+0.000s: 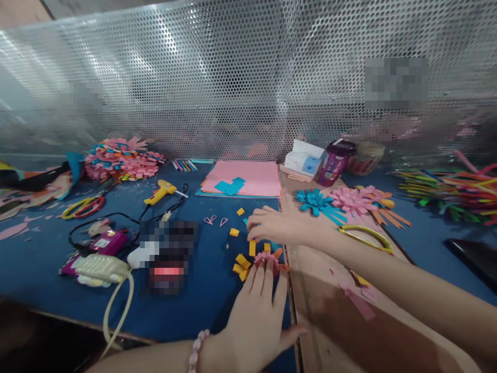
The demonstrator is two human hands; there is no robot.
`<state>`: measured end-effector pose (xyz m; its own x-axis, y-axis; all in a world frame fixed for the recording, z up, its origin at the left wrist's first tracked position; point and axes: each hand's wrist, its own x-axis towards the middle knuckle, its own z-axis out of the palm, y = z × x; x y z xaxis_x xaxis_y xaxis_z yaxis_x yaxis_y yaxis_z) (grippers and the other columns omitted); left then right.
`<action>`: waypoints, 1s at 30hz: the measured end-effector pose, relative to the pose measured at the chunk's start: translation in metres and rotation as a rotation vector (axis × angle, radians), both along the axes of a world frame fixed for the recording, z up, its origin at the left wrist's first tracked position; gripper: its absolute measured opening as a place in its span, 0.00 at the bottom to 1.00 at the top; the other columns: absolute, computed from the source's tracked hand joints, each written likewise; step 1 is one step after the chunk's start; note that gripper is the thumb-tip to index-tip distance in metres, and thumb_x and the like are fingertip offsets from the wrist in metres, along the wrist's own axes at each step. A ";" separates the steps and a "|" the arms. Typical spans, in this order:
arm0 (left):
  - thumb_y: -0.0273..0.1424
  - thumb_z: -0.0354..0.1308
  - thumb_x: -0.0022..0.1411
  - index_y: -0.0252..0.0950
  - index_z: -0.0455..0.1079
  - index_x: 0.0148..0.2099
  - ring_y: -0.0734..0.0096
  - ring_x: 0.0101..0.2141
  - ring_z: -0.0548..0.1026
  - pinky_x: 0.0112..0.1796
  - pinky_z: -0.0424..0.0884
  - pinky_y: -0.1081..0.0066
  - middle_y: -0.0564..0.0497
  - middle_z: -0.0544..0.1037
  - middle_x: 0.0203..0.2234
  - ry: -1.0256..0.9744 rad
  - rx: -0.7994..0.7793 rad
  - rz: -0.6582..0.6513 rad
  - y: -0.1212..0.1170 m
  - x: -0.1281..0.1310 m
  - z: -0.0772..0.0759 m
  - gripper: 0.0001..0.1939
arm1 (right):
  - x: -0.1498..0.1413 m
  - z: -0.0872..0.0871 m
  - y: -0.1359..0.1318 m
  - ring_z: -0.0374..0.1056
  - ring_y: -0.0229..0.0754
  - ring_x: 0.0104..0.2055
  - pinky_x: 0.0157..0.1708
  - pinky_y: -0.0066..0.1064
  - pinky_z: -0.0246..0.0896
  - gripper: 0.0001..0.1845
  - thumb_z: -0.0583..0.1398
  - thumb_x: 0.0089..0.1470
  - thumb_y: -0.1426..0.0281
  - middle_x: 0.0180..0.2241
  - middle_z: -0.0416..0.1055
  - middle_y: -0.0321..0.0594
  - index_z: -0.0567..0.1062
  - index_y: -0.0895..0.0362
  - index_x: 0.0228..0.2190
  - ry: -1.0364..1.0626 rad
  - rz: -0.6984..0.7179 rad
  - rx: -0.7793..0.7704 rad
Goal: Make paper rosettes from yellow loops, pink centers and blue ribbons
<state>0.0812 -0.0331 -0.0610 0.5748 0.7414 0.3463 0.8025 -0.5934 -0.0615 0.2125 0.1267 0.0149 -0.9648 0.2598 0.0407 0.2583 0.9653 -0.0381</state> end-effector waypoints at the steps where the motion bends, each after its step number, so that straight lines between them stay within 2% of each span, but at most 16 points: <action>1: 0.56 0.41 0.61 0.26 0.55 0.63 0.44 0.57 0.63 0.54 0.64 0.54 0.30 0.63 0.58 -0.001 0.006 0.000 0.000 0.000 0.000 0.42 | 0.006 0.000 0.001 0.59 0.43 0.43 0.39 0.34 0.50 0.09 0.55 0.60 0.73 0.40 0.70 0.42 0.76 0.55 0.36 0.015 -0.020 0.023; 5: 0.55 0.42 0.61 0.25 0.55 0.63 0.44 0.58 0.61 0.54 0.63 0.55 0.30 0.62 0.59 -0.012 0.024 -0.010 0.001 -0.001 -0.001 0.42 | 0.046 0.001 -0.011 0.61 0.45 0.43 0.44 0.38 0.53 0.12 0.51 0.63 0.67 0.40 0.70 0.43 0.74 0.56 0.38 0.067 -0.115 0.073; 8: 0.55 0.44 0.61 0.24 0.53 0.64 0.45 0.60 0.58 0.55 0.62 0.55 0.30 0.59 0.60 -0.027 0.023 -0.004 0.000 -0.001 -0.003 0.42 | 0.076 -0.003 -0.030 0.63 0.45 0.44 0.44 0.38 0.55 0.12 0.50 0.63 0.69 0.39 0.71 0.43 0.73 0.57 0.40 0.053 -0.161 0.081; 11: 0.54 0.45 0.61 0.28 0.54 0.64 0.45 0.61 0.56 0.55 0.62 0.55 0.31 0.57 0.61 -0.040 0.010 0.005 0.000 0.000 -0.004 0.40 | 0.090 -0.011 -0.044 0.64 0.44 0.42 0.43 0.37 0.57 0.11 0.51 0.61 0.71 0.38 0.72 0.42 0.73 0.57 0.38 0.012 -0.172 0.088; 14: 0.53 0.46 0.61 0.31 0.57 0.63 0.46 0.60 0.57 0.55 0.63 0.55 0.33 0.58 0.61 -0.044 0.007 0.002 0.000 0.000 -0.003 0.37 | 0.090 -0.019 -0.049 0.66 0.43 0.40 0.41 0.36 0.59 0.12 0.50 0.61 0.74 0.37 0.72 0.41 0.74 0.56 0.36 0.007 -0.185 0.082; 20: 0.51 0.45 0.62 0.23 0.58 0.61 0.47 0.59 0.60 0.55 0.62 0.58 0.31 0.62 0.59 -0.033 0.074 -0.010 0.000 -0.001 -0.002 0.38 | 0.076 -0.022 -0.048 0.66 0.45 0.41 0.42 0.37 0.60 0.08 0.54 0.57 0.74 0.38 0.72 0.43 0.73 0.58 0.36 -0.004 -0.173 0.046; 25: 0.49 0.45 0.63 0.22 0.58 0.60 0.49 0.59 0.61 0.55 0.62 0.60 0.32 0.64 0.58 -0.037 0.114 -0.004 0.000 0.000 -0.001 0.37 | 0.072 -0.022 -0.052 0.66 0.44 0.38 0.39 0.35 0.60 0.08 0.55 0.58 0.71 0.34 0.72 0.42 0.73 0.58 0.37 0.027 -0.245 -0.074; 30: 0.48 0.45 0.64 0.21 0.58 0.60 0.50 0.59 0.62 0.55 0.61 0.60 0.33 0.63 0.58 -0.036 0.121 0.011 0.000 0.001 0.001 0.35 | 0.073 -0.026 -0.053 0.67 0.44 0.40 0.40 0.35 0.61 0.08 0.55 0.59 0.70 0.36 0.72 0.42 0.74 0.58 0.36 0.060 -0.290 -0.139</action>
